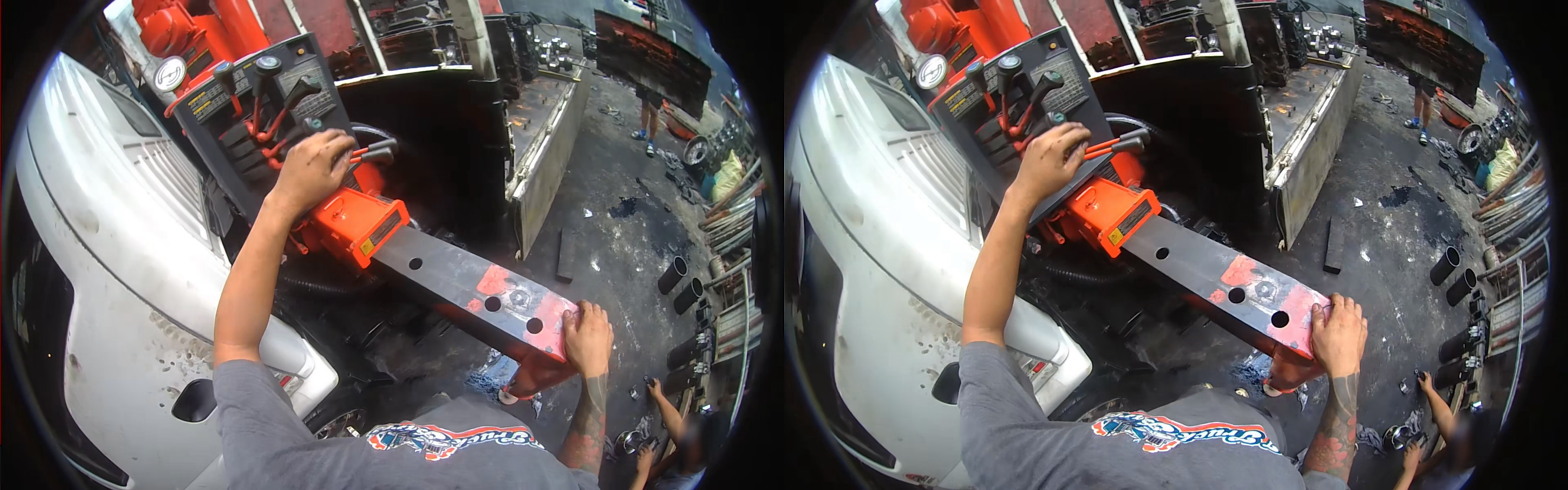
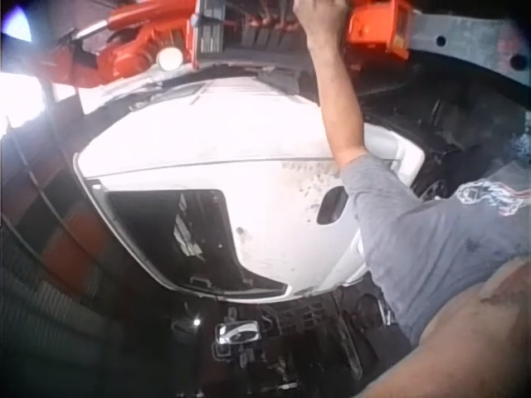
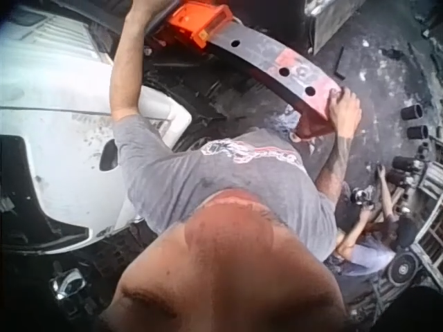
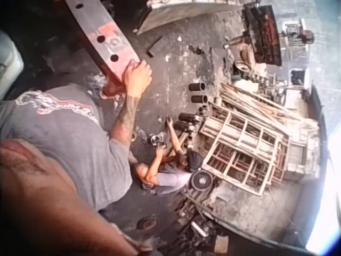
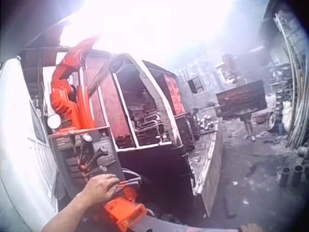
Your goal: Operating the hydraulic control levers on a truck-mounted crane to move engine blocks.
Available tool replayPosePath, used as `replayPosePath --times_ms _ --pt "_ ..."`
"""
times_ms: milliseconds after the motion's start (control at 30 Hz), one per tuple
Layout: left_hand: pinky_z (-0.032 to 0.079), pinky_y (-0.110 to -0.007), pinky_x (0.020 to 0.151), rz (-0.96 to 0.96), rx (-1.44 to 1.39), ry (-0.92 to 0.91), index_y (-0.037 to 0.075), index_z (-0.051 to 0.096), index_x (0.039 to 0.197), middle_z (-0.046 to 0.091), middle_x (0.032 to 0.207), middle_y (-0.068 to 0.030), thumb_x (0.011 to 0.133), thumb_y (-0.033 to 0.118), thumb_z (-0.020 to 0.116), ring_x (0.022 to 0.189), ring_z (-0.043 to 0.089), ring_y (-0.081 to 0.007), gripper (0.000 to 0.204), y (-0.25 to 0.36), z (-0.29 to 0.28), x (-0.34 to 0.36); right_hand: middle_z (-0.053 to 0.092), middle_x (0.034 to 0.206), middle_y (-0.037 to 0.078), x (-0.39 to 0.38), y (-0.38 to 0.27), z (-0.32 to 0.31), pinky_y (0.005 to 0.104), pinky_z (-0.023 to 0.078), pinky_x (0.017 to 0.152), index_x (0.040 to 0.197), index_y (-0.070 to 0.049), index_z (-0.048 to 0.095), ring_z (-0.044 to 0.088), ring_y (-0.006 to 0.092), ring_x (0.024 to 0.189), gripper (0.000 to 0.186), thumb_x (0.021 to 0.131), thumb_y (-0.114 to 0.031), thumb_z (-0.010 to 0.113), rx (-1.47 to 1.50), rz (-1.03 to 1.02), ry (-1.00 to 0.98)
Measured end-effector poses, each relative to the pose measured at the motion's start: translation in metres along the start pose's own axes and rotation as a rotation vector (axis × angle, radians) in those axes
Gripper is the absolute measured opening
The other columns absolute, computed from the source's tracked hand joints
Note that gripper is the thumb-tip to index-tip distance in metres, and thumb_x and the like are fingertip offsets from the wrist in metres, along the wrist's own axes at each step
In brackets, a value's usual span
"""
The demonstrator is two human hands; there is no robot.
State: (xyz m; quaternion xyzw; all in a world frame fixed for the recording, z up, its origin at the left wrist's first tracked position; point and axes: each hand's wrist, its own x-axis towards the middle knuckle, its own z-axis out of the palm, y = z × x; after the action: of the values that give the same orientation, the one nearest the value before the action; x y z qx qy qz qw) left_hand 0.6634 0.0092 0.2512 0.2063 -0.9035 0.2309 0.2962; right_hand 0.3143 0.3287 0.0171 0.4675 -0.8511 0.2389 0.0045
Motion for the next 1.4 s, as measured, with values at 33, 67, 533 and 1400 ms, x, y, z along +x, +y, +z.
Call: replayPosePath --times_ms 33,67,533,1400 --pt "0.053 -0.041 0.086 -0.004 0.040 -0.084 0.004 0.069 0.101 0.069 0.104 -0.0119 0.088 0.015 0.063 0.096 0.066 -0.0320 0.018 -0.001 0.010 -0.001 0.064 0.113 0.018 0.000 0.001 0.001 0.0480 0.045 0.093 0.121 -0.001 0.061 0.058 0.0354 0.111 0.044 0.093 -0.035 0.060 0.004 -0.015 0.010" --pt "0.054 -0.042 0.082 0.071 0.053 -0.075 0.005 0.069 0.097 0.068 0.098 -0.0109 0.087 0.015 0.063 0.090 0.066 -0.0316 0.016 -0.006 0.020 0.000 0.064 0.112 0.018 0.000 0.003 0.001 0.0483 0.046 0.091 0.120 -0.001 0.062 0.059 0.0358 0.108 0.044 0.093 -0.036 0.060 -0.005 -0.030 0.025" --pt "0.058 -0.046 0.074 -0.276 0.352 -0.057 0.003 0.065 0.086 0.070 0.085 -0.0171 0.087 0.017 0.060 0.081 0.070 -0.0354 0.016 -0.071 0.133 0.035 0.065 0.106 0.017 -0.002 0.007 -0.001 0.0478 0.047 0.088 0.111 -0.003 0.065 0.060 0.0348 0.103 0.043 0.089 -0.040 0.064 0.049 -0.036 0.004" --pt "0.058 -0.045 0.070 -0.250 0.477 -0.026 0.004 0.066 0.084 0.071 0.080 -0.0167 0.085 0.020 0.061 0.076 0.071 -0.0345 0.018 -0.078 0.148 0.053 0.065 0.103 0.016 -0.001 0.004 0.000 0.0468 0.046 0.088 0.111 -0.004 0.065 0.060 0.0327 0.102 0.042 0.090 -0.040 0.062 0.014 -0.020 0.006"
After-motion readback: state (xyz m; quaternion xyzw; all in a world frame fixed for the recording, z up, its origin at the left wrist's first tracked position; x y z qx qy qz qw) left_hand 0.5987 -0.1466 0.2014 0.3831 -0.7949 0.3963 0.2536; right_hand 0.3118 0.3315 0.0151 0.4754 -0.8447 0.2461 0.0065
